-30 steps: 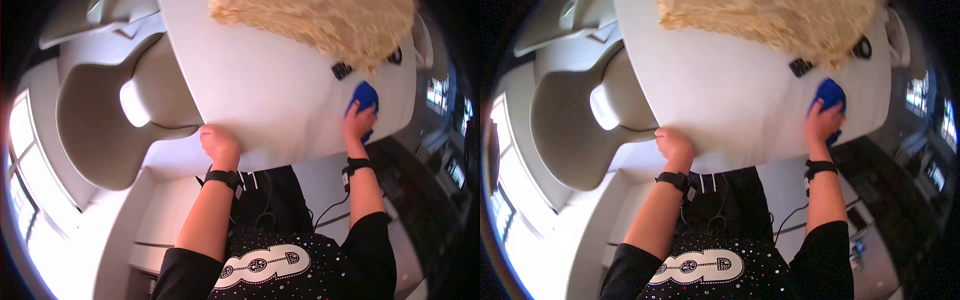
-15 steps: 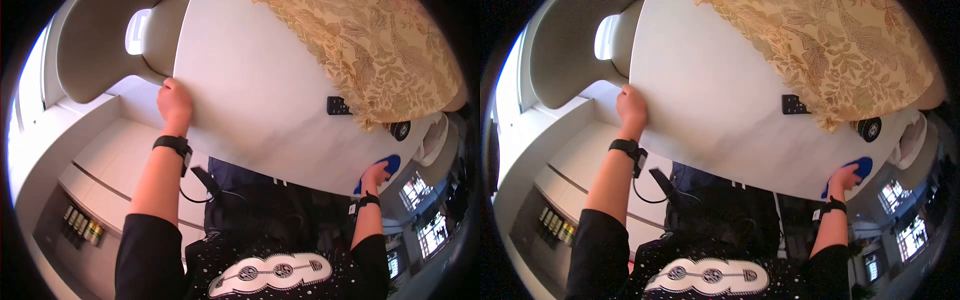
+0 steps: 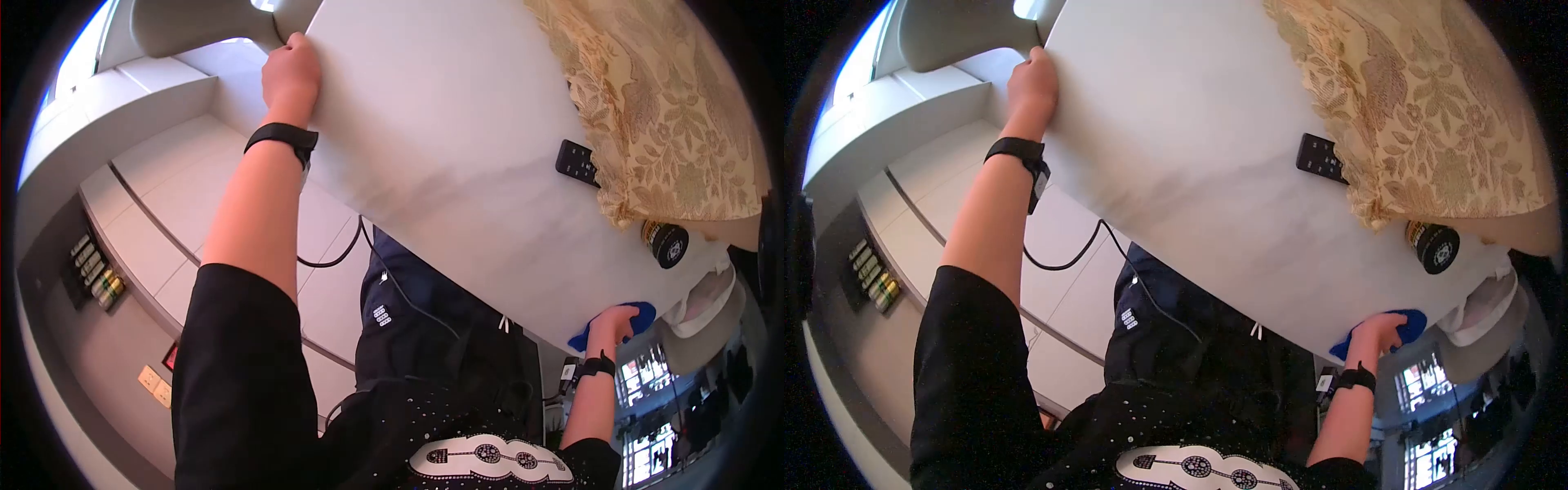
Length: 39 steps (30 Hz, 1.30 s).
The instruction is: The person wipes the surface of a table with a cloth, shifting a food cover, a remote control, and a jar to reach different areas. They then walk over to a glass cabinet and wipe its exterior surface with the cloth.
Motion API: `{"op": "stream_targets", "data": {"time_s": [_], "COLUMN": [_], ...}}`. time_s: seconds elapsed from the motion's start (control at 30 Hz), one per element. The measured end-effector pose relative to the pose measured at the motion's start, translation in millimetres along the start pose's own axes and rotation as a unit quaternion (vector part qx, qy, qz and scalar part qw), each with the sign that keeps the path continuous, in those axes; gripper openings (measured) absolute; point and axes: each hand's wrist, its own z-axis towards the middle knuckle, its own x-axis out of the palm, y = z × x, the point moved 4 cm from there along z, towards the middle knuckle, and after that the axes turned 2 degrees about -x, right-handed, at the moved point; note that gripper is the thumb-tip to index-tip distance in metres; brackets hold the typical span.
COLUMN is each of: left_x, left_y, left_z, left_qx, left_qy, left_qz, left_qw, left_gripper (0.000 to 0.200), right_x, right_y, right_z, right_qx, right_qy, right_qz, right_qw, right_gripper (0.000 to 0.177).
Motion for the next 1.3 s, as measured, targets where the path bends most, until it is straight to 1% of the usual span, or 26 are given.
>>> {"op": "stream_targets", "data": {"time_s": [0.13,0.2,0.23,0.3,0.33,0.37,0.4,0.43,0.47,0.53,0.6,0.67,0.7,0.73,0.8,0.87,0.9,0.97,1.0,1.07,1.1,1.17,1.2,1.23,1.27,1.3], "left_x": [3,2,0,0,0,0,1,1,0,-3,-5,-5,-5,-6,-4,-4,-2,-1,-2,-6,-4,0,-5,-7,-3,1], "left_y": [3,4,3,1,3,4,4,2,3,-2,-7,-7,-7,-8,-7,-8,-7,-7,-13,-10,-9,-4,-4,-4,-2,1], "left_z": [-2,0,-4,-7,-6,-5,-3,-2,-1,-3,-5,-4,-3,-2,-1,-2,-4,0,3,1,1,5,3,3,5,5], "left_qx": [-0.022,-0.023,-0.023,-0.02,-0.028,-0.042,-0.05,-0.016,-0.008,0.035,0.003,-0.013,-0.013,-0.002,-0.007,-0.012,0.01,-0.001,0.022,-0.011,-0.012,-0.004,0.027,-0.002,0.008,0.006], "left_qy": [0.014,0.0,0.012,0.022,0.023,0.06,0.096,0.033,0.034,0.058,0.085,0.085,0.093,0.064,0.08,0.096,0.111,0.116,0.131,0.164,0.143,0.186,0.218,0.199,0.206,0.191], "left_qz": [-0.006,-0.005,-0.015,-0.02,-0.021,-0.032,-0.042,-0.014,-0.013,-0.013,-0.001,0.006,0.006,0.014,0.019,0.022,0.023,0.029,0.034,0.04,0.046,0.03,-0.003,0.014,0.034,0.039], "left_qw": [1.0,1.0,1.0,0.999,0.999,0.997,0.993,0.999,0.999,0.998,0.996,0.996,0.996,0.998,0.997,0.995,0.994,0.993,0.991,0.986,0.989,0.982,0.976,0.98,0.978,0.981], "left_gripper": [0.057,0.055,0.055,0.054,0.054,0.054,0.055,0.053,0.053,0.058,0.06,0.061,0.061,0.056,0.055,0.055,0.055,0.056,0.056,0.057,0.058,0.06,0.062,0.061,0.059,0.058], "right_x": [-3,0,2,7,11,14,12,10,10,1,-4,7,6,4,3,11,12,13,12,15,16,14,17,8,6,4], "right_y": [-1,-3,-5,-11,-11,-12,-13,-14,-16,-11,-13,-20,-21,-19,-16,-21,-20,-17,-17,-16,-15,-12,-13,-3,2,0], "right_z": [8,11,14,27,32,37,35,34,33,19,6,6,-7,-24,-59,-92,-112,-164,-192,-246,-273,-317,-334,-364,-387,-406], "right_qx": [0.008,0.023,0.034,0.018,0.008,0.003,0.007,0.016,0.024,-0.01,0.004,-0.019,-0.028,-0.02,-0.019,-0.038,-0.033,-0.028,-0.036,-0.035,-0.035,-0.034,-0.048,-0.057,-0.053,-0.078], "right_qy": [0.007,0.016,0.024,0.023,0.025,0.025,-0.008,-0.04,-0.042,0.014,0.018,0.005,-0.022,-0.03,-0.006,-0.031,-0.041,-0.046,-0.04,-0.07,-0.066,-0.05,-0.056,-0.067,-0.072,-0.061], "right_qz": [-0.034,0.03,0.043,0.041,0.037,0.034,0.006,-0.02,-0.018,-0.051,-0.05,-0.067,-0.08,-0.067,-0.099,-0.1,-0.111,-0.119,-0.122,-0.148,-0.146,-0.13,-0.151,-0.154,-0.159,-0.156], "right_qw": [0.999,0.999,0.998,0.999,0.999,0.999,1.0,0.999,0.999,0.999,0.999,0.998,0.996,0.997,0.995,0.994,0.992,0.991,0.991,0.986,0.986,0.99,0.986,0.984,0.983,0.983], "right_gripper": [0.074,0.08,0.081,0.08,0.078,0.078,0.078,0.079,0.079,0.078,0.074,0.074,0.07,0.07,0.069,0.067,0.066,0.064,0.064,0.062,0.061,0.058,0.059,0.062,0.066,0.067]}}
